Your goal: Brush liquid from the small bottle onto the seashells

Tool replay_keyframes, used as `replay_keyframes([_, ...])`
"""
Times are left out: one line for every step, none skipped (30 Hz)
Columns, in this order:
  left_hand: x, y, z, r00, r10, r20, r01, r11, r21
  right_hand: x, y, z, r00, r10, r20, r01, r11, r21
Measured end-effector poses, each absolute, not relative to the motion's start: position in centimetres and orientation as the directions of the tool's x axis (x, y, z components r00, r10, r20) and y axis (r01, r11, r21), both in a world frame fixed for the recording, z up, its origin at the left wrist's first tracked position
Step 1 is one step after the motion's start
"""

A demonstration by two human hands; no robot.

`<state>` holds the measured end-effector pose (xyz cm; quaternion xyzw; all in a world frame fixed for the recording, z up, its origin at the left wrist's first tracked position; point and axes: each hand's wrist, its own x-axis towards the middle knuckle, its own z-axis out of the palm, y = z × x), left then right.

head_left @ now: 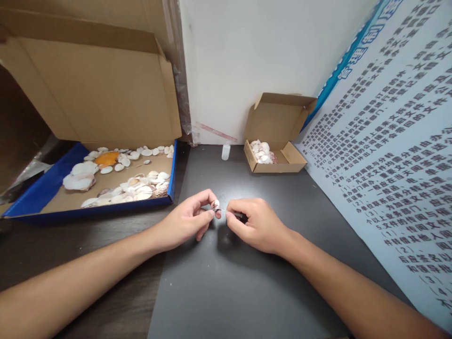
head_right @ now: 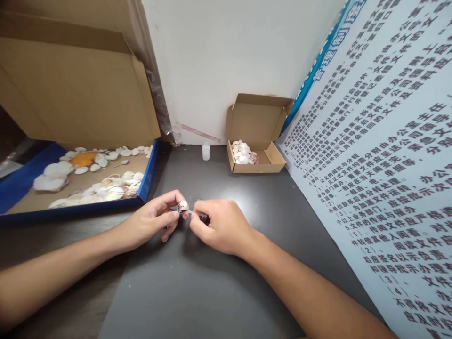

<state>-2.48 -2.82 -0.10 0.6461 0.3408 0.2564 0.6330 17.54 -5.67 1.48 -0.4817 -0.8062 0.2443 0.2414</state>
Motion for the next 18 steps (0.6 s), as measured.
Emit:
replay_keyframes([-2.49,-2.79,-0.15,0.639,0.763,-0.101,0.118,0.033,0.993,17.56,-5.63,1.48,-0.386,0.910,0.152,0.683,0.393,-0.616])
replay_keyframes([-2.50,-2.77,-0.16,0.640,0.762,-0.102,0.119,0.033,0.992,17.59,-5.59,1.52,-0.353,0.923,0.152,0.703,0.369,-0.608])
replay_keyframes([-2.50,-2.76,-0.15,0.638,0.763,-0.100,0.117,0.032,0.993,17.62,-5.55,1.58,-0.330,0.931,0.154,0.712,0.353,-0.607])
replay_keyframes([-2.50,-2.75,-0.10,0.637,0.765,-0.099,0.116,0.031,0.993,17.64,-5.55,1.65,-0.324,0.933,0.157,0.710,0.349,-0.612])
replay_keyframes([-2.49,-2.75,-0.03,0.635,0.766,-0.098,0.116,0.031,0.993,17.66,-5.57,1.72,-0.335,0.928,0.162,0.695,0.360,-0.623])
replay_keyframes([-2.49,-2.74,0.04,0.633,0.768,-0.101,0.114,0.036,0.993,17.65,-5.63,1.77,-0.360,0.917,0.172,0.669,0.382,-0.637])
replay_keyframes([-2.49,-2.74,0.12,0.631,0.768,-0.106,0.112,0.044,0.993,17.62,-5.70,1.79,-0.389,0.903,0.183,0.643,0.409,-0.648])
replay_keyframes([-2.49,-2.74,0.19,0.632,0.767,-0.113,0.111,0.055,0.992,17.59,-5.79,1.78,-0.415,0.889,0.192,0.622,0.431,-0.653])
replay_keyframes([-2.51,-2.74,0.24,0.636,0.763,-0.120,0.110,0.065,0.992,17.54,-5.86,1.75,-0.427,0.883,0.196,0.617,0.442,-0.651])
replay_keyframes([-2.53,-2.73,0.27,0.638,0.760,-0.128,0.110,0.075,0.991,17.51,-5.91,1.71,-0.423,0.885,0.192,0.628,0.440,-0.642])
replay_keyframes([-2.55,-2.72,0.28,0.638,0.759,-0.134,0.108,0.084,0.991,17.48,-5.93,1.66,-0.406,0.895,0.183,0.650,0.424,-0.630])
replay_keyframes([-2.58,-2.71,0.26,0.636,0.759,-0.138,0.105,0.093,0.990,17.47,-5.91,1.63,-0.380,0.909,0.170,0.678,0.399,-0.617])
replay_keyframes([-2.61,-2.69,0.24,0.635,0.760,-0.141,0.099,0.101,0.990,17.47,-5.88,1.62,-0.351,0.923,0.158,0.703,0.371,-0.606])
replay_keyframes([-2.63,-2.68,0.20,0.633,0.761,-0.142,0.091,0.109,0.990,17.48,-5.84,1.64,-0.325,0.933,0.152,0.721,0.349,-0.599])
replay_keyframes([-2.66,-2.66,0.16,0.633,0.761,-0.142,0.081,0.117,0.990,17.49,-5.81,1.69,-0.310,0.939,0.150,0.728,0.336,-0.598])
replay_keyframes([-2.68,-2.63,0.12,0.633,0.761,-0.143,0.074,0.125,0.989,17.50,-5.81,1.75,-0.310,0.939,0.153,0.723,0.337,-0.604])
replay_keyframes([-2.70,-2.61,0.08,0.635,0.758,-0.145,0.068,0.131,0.989,17.49,-5.83,1.83,-0.322,0.933,0.160,0.707,0.350,-0.615])
replay_keyframes([-2.72,-2.59,0.04,0.637,0.757,-0.147,0.064,0.139,0.988,17.48,-5.87,1.90,-0.347,0.922,0.171,0.681,0.373,-0.629])
